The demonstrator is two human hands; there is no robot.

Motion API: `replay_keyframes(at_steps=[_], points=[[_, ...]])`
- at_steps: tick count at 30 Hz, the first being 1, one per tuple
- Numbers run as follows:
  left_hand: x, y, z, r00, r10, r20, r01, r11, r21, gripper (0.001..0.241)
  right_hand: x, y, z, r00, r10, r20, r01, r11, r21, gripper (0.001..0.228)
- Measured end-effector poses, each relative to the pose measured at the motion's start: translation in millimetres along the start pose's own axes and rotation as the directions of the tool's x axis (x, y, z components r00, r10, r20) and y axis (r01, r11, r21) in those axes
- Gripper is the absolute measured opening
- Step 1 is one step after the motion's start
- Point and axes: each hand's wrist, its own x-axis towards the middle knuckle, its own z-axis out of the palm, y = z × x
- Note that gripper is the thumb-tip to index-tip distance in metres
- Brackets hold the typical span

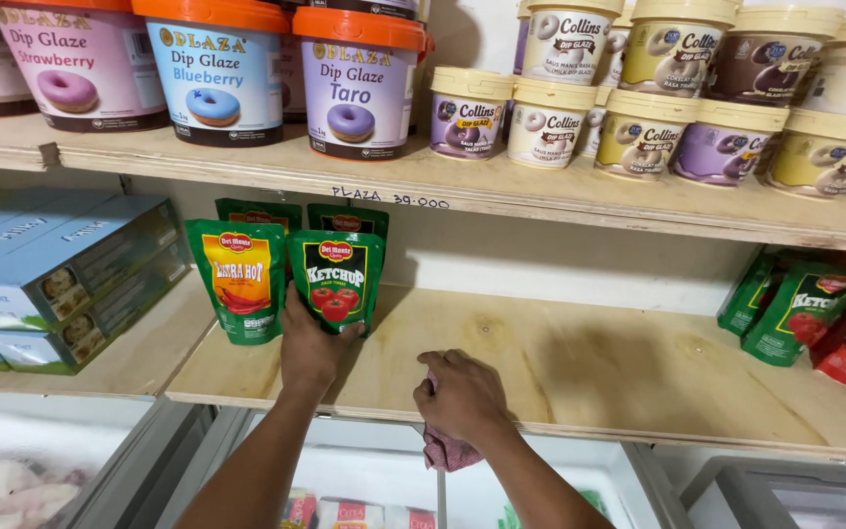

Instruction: Cleaning a wooden shelf with a cloth and organizing various sauce pouches in a retail setting.

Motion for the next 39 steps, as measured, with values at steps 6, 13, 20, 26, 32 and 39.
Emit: replay_keyframes(at_steps=[6, 13, 20, 26, 32, 39], points=[[-2.6, 7.5, -3.6, 0.999, -0.035, 0.007, 0.035, 0.999, 0.014, 0.124, 0.1, -0.5, -1.3, 0.999, 0.012, 0.037, -0.013, 1.000, 0.010, 0.048], [0.8, -3.2, 1.3, 1.000, 0.002, 0.011, -0.002, 1.000, 0.011, 0.126, 0.4, -1.4, -2.3, 1.000, 0.005, 0.031, -0.005, 1.000, -0.002, 0.047], [0.3, -5.1, 3.4, 0.999, 0.028, -0.016, -0.028, 0.999, 0.020, 0.125, 0.0, -3.0, -3.3, 0.998, 0.033, 0.055, -0.034, 0.999, 0.006, 0.047], [-3.6, 2.5, -0.5, 0.999, 0.028, -0.019, -0.028, 1.000, 0.003, 0.123, -0.5, -1.0, -0.7, 0.999, 0.035, 0.024, -0.035, 0.999, 0.023, 0.046], [-4.6, -7.7, 7.2, 1.000, -0.015, 0.008, 0.014, 0.993, 0.113, 0.129, -0.2, -0.8, -2.4, 0.998, 0.035, 0.042, -0.036, 0.999, 0.023, 0.048], [-25.4, -41.6, 35.9, 0.983, 0.177, 0.054, -0.172, 0.765, 0.621, 0.111, -2.7, 1.1, -4.6, 0.997, 0.023, 0.080, -0.025, 0.999, 0.022, 0.049]])
